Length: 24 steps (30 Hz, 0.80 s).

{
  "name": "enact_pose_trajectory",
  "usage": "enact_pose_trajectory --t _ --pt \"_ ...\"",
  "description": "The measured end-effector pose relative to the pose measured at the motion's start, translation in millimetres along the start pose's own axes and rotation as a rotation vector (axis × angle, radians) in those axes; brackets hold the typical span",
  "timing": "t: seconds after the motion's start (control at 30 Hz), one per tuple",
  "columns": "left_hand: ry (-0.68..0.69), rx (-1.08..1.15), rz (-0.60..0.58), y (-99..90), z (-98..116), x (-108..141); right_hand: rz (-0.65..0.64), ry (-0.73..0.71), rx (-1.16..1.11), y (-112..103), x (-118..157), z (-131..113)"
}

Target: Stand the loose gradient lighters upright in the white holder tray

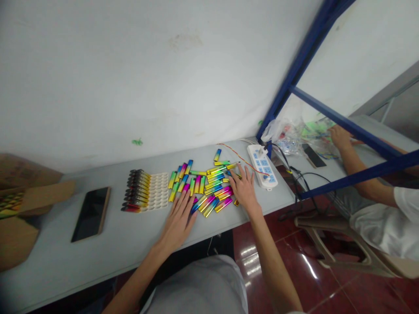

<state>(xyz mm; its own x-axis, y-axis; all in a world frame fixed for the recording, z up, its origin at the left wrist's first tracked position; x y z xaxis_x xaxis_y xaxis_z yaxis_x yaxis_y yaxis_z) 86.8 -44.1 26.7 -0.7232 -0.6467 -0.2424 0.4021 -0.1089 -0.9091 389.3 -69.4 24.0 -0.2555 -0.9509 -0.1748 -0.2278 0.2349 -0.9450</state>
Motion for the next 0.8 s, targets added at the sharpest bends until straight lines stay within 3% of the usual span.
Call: enact_pose_trajectory --t 0.13,0.27,0.4,0.57,0.67,0.8 --pt "-0.016 -0.001 -0.008 -1.2 1 2 0.028 0.013 -0.054 1 0 9" --pt "-0.041 -0.006 -0.036 -0.4 1 -3 0.165 -0.007 -0.195 -5 6 19" --pt "-0.038 0.01 -0.028 0.7 1 -11 0.241 -0.045 -0.29 -8 16 14" --pt "-0.034 0.022 -0.019 1.5 -1 -15 0.034 -0.208 -0.246 0 2 -24" --pt "-0.029 0.025 -0.009 0.9 0 -12 -0.084 -0.223 -0.147 5 -17 -41" --pt "-0.016 0.005 -0.016 0.8 2 -8 -0.127 -0.216 -0.051 10 -38 -56"
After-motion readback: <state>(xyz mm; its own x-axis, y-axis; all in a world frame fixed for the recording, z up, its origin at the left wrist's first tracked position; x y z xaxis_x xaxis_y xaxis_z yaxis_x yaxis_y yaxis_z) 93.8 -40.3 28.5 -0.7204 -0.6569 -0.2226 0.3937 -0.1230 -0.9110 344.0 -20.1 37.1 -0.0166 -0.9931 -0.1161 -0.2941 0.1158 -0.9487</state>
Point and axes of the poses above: each hand's wrist, its own x-axis away from the middle knuckle, its own y-axis out of the palm, z = x × y, the point moved 1 cm from there along -x, towards the middle knuckle, and after that the axes turned 4 degrees about -z, right-handed, at the moved point
